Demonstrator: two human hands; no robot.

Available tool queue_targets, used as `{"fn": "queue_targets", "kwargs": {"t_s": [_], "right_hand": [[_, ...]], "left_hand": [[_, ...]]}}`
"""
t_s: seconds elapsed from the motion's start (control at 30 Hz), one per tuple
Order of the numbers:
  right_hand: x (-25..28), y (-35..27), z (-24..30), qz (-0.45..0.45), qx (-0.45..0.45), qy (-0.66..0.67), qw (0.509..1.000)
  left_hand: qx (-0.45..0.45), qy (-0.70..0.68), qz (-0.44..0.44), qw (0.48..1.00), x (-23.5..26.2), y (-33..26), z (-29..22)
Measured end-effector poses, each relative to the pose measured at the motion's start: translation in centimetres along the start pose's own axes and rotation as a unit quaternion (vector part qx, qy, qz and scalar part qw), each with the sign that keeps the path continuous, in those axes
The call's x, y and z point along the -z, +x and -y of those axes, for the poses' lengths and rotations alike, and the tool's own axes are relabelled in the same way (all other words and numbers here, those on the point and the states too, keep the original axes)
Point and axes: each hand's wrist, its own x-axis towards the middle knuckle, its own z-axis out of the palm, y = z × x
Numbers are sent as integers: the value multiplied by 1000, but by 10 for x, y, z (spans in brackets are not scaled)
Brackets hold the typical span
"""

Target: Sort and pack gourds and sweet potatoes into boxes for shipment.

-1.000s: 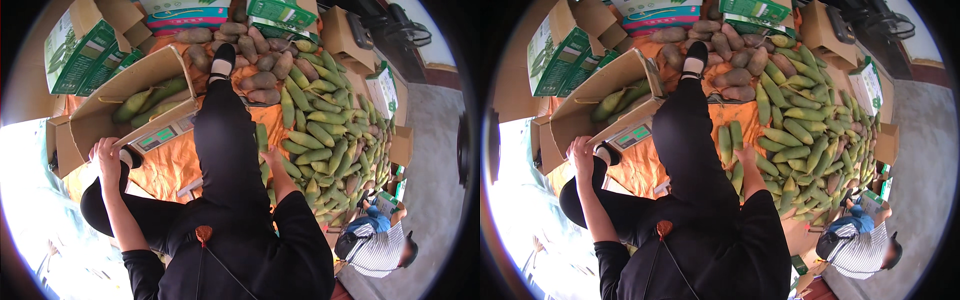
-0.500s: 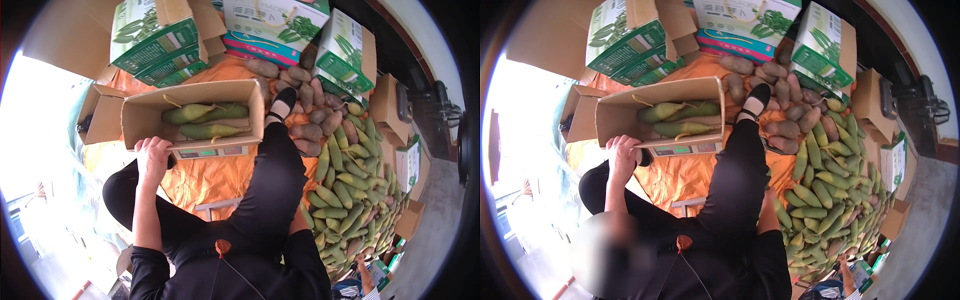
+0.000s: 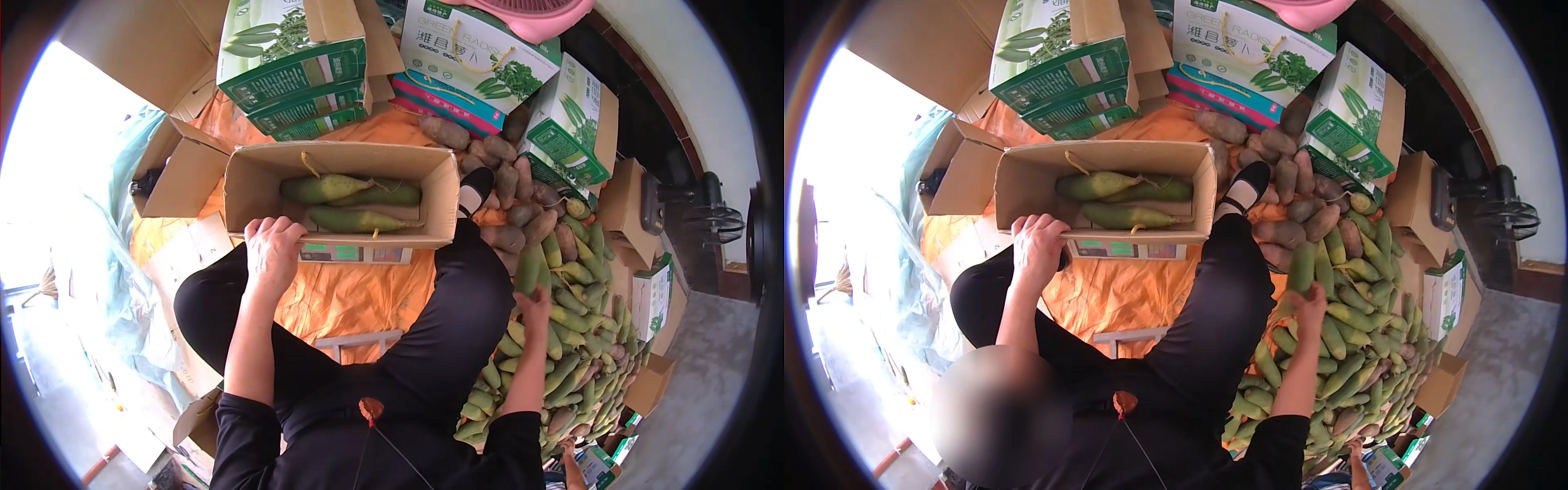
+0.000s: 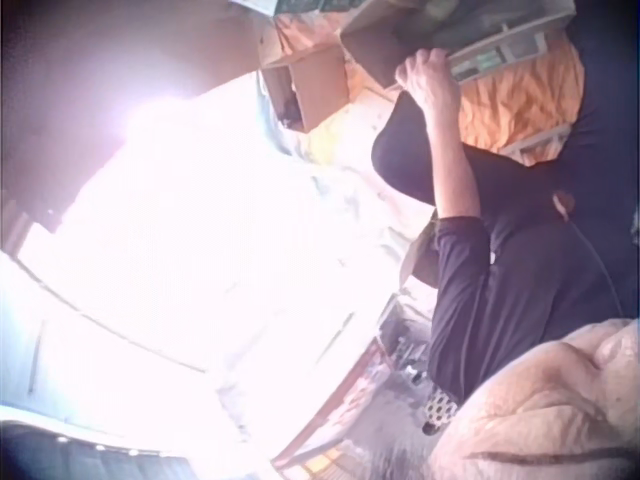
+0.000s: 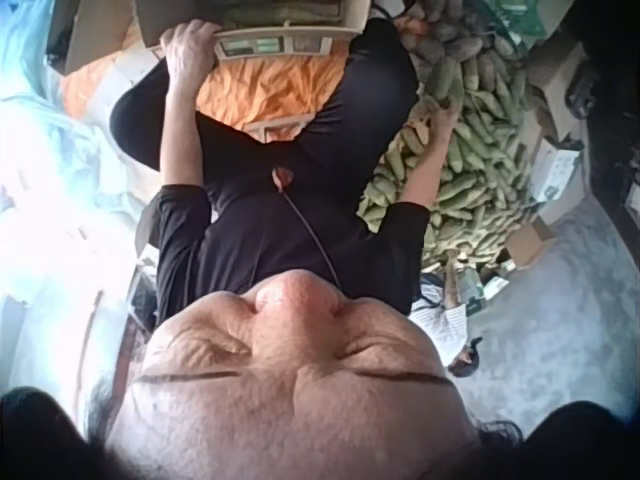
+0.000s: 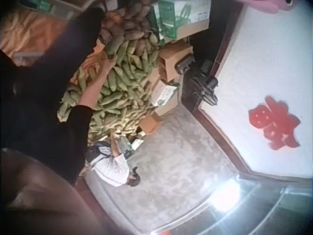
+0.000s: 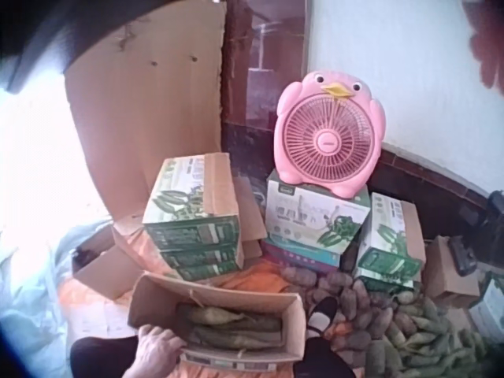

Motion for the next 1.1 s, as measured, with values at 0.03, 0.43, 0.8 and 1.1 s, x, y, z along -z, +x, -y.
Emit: {"fn": "queue_targets", "kwargs": {"t_s": [0.03,0.43,0.8,1.1], "right_hand": [[1,1,36,13,38,26,999],[-109,-52,336,219,397,-99,886],[-311,-75,289,258,448,-367,773],[-233,-68,331,390,375,-103,835]], "left_hand": [[3,0,-3,1000,0,-1,1],[0,-1,-6,1000,-2,-8,6],[-6,12,-17,1000,-7,-7,7],[14,32,4,999,-5,-11,10]]}}
